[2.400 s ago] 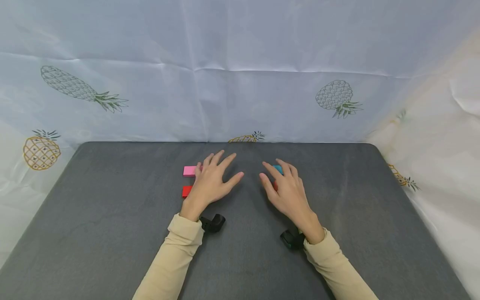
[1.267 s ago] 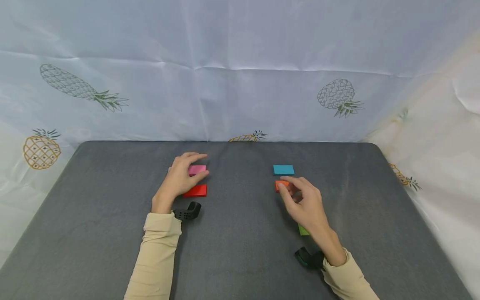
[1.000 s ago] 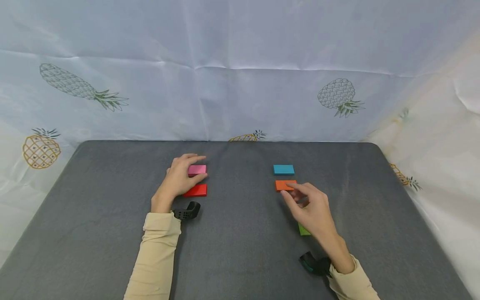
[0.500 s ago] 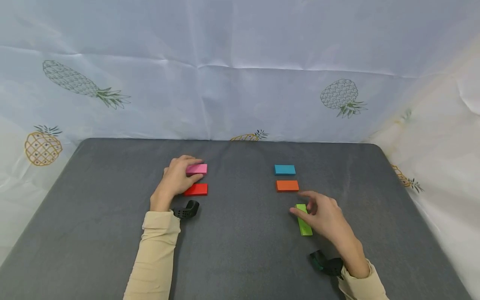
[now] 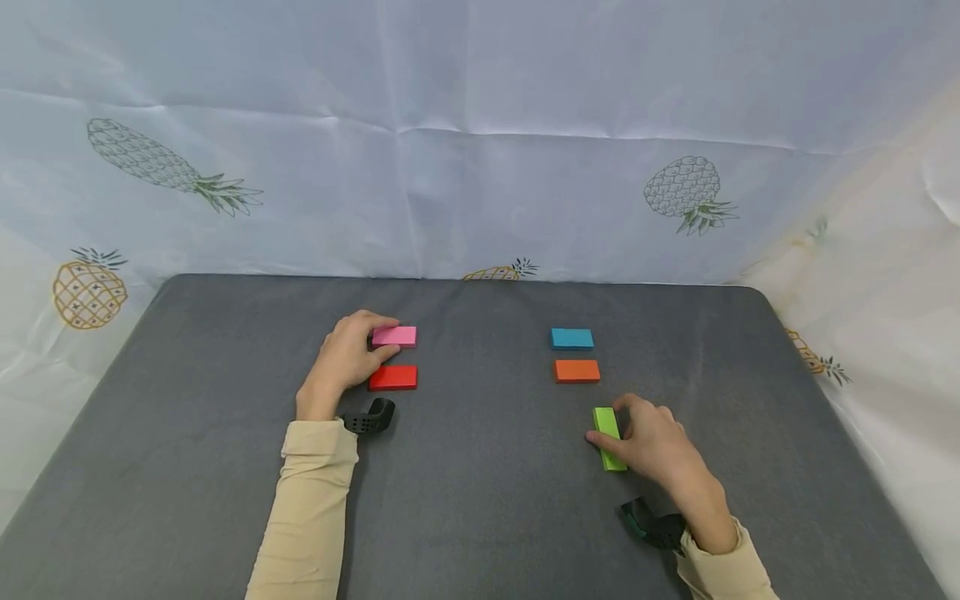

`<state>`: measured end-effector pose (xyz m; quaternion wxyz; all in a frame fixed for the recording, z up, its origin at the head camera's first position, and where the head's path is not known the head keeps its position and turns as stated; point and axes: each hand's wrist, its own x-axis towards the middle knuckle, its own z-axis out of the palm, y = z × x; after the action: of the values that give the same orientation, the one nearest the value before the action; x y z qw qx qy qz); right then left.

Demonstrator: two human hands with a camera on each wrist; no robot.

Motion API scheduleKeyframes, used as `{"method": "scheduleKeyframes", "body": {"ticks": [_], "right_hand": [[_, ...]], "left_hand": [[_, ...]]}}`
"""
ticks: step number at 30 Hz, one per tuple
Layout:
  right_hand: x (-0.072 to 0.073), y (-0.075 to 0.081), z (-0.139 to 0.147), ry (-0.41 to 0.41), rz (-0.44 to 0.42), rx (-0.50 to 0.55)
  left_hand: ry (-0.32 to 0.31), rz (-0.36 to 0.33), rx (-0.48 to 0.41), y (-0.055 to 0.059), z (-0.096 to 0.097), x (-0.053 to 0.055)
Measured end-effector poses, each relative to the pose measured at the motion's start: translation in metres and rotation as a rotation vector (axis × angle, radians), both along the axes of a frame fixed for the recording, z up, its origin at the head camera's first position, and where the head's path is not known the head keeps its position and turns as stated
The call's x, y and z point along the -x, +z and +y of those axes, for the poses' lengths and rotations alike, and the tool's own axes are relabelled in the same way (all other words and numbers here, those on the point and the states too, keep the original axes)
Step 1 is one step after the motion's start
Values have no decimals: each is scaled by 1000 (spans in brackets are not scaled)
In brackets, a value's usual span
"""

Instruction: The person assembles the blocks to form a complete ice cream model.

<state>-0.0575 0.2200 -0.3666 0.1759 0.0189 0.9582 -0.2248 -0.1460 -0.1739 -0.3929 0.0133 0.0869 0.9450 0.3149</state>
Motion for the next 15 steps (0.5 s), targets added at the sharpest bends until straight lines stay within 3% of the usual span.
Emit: {"method": "scheduleKeyframes", "body": {"ticks": [15], "right_hand": [[1, 0, -1, -23, -18, -36]], "left_hand": [[12, -10, 16, -2, 0, 1]]}}
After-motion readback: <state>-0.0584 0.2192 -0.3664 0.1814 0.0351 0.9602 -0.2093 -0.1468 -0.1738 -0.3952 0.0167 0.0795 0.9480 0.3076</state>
